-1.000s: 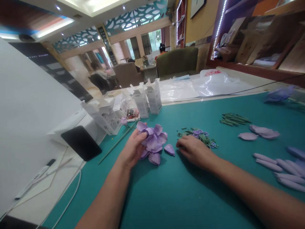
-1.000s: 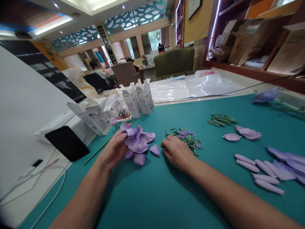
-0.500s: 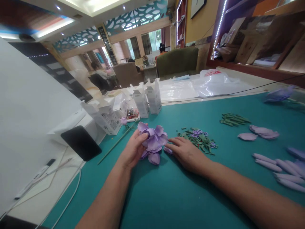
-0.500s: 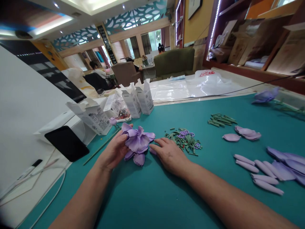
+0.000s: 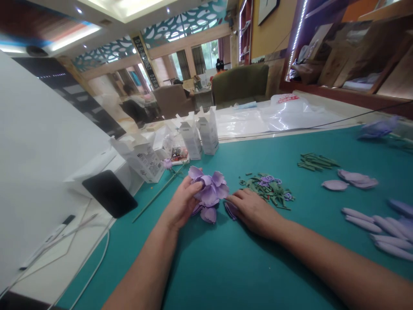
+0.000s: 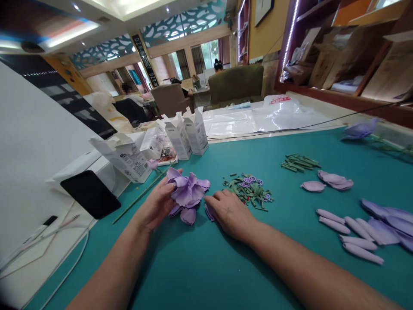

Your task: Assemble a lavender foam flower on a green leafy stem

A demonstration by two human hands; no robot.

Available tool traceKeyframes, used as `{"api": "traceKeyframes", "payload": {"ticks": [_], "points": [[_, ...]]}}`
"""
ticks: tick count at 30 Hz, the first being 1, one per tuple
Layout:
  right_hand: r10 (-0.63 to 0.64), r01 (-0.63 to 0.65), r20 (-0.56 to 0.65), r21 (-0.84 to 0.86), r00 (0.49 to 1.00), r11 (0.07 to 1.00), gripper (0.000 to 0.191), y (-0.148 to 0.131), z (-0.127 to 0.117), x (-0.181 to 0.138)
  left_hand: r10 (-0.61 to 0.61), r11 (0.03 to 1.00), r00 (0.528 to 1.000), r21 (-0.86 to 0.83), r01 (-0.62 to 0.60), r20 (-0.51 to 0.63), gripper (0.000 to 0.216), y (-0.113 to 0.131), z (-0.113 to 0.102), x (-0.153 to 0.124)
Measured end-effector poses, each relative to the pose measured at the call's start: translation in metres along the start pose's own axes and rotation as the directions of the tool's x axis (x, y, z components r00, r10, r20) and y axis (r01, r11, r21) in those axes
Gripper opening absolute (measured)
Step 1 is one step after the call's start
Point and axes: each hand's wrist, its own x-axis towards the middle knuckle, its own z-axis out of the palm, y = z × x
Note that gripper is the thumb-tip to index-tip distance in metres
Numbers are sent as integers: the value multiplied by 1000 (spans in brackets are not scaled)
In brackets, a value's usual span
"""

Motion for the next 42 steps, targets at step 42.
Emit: {"api": "traceKeyframes", "payload": {"ticks": [42], "points": [[426,-362,220,887,877,286,24,4,-20,9,-125,991,957,79,108,262,64,-7,-6,2]]}}
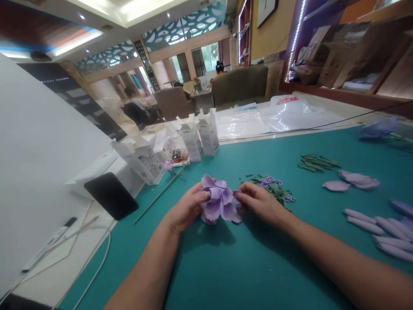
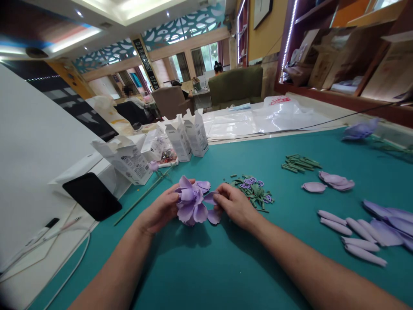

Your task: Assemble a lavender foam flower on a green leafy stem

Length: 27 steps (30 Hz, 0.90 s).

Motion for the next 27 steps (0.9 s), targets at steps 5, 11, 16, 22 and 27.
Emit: {"api": "traceKeyframes", "payload": {"ticks": [5,11,16,22,27], "points": [[48,-43,-52,93,998,995,29,-11,-3,-2,15,984,997,176,-27,69,70,2,3,-3],[65,-54,-57,180,996,982,31,-9,-5,-1,13,964,991,263,-47,131,74,3,2,-3],[72,-61,-55,178,996,982,28,-10,-4,-2,13,950,988,307,-60,152,76,3,-1,-1],[82,-72,-43,204,996,976,27,-13,-4,-3,-6,948,986,315,-47,167,75,4,-1,-2],[88,-78,-38,206,995,975,24,-12,-3,-3,0,949,985,310,-55,175,72,5,0,-2]]}}
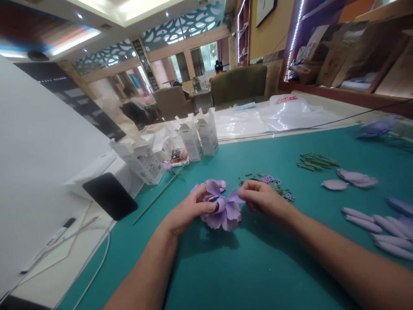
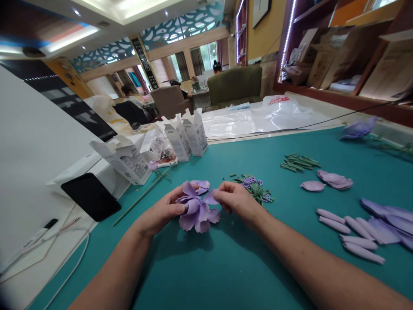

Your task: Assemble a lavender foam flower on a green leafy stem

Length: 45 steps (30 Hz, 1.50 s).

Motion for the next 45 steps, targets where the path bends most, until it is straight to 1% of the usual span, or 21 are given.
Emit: {"api": "traceKeyframes", "payload": {"ticks": [11,16,22,28,34,41,45], "points": [[-14,15,8,-71,1000,997,26,-2,0,-1,-15,1000,1000,4,15,4,68,-1,0,0],[-11,13,24,-110,1000,994,27,-3,0,-2,-29,1000,1000,4,29,-5,73,-1,1,0],[-12,14,15,-119,1000,993,27,-3,1,-3,-38,999,999,0,38,-14,78,-1,2,0],[7,-5,16,-136,1000,991,27,-3,2,-3,-27,1000,1000,-10,27,-11,71,0,4,0],[3,-1,13,-135,1000,991,27,-4,5,-4,-50,999,999,-7,49,-16,75,0,4,0],[2,-1,2,-148,1000,989,26,-3,5,-5,-49,999,999,9,49,-8,74,-1,3,0],[-4,5,4,-101,1000,995,28,0,7,-5,-37,999,999,5,37,-9,71,-1,1,0]]}}
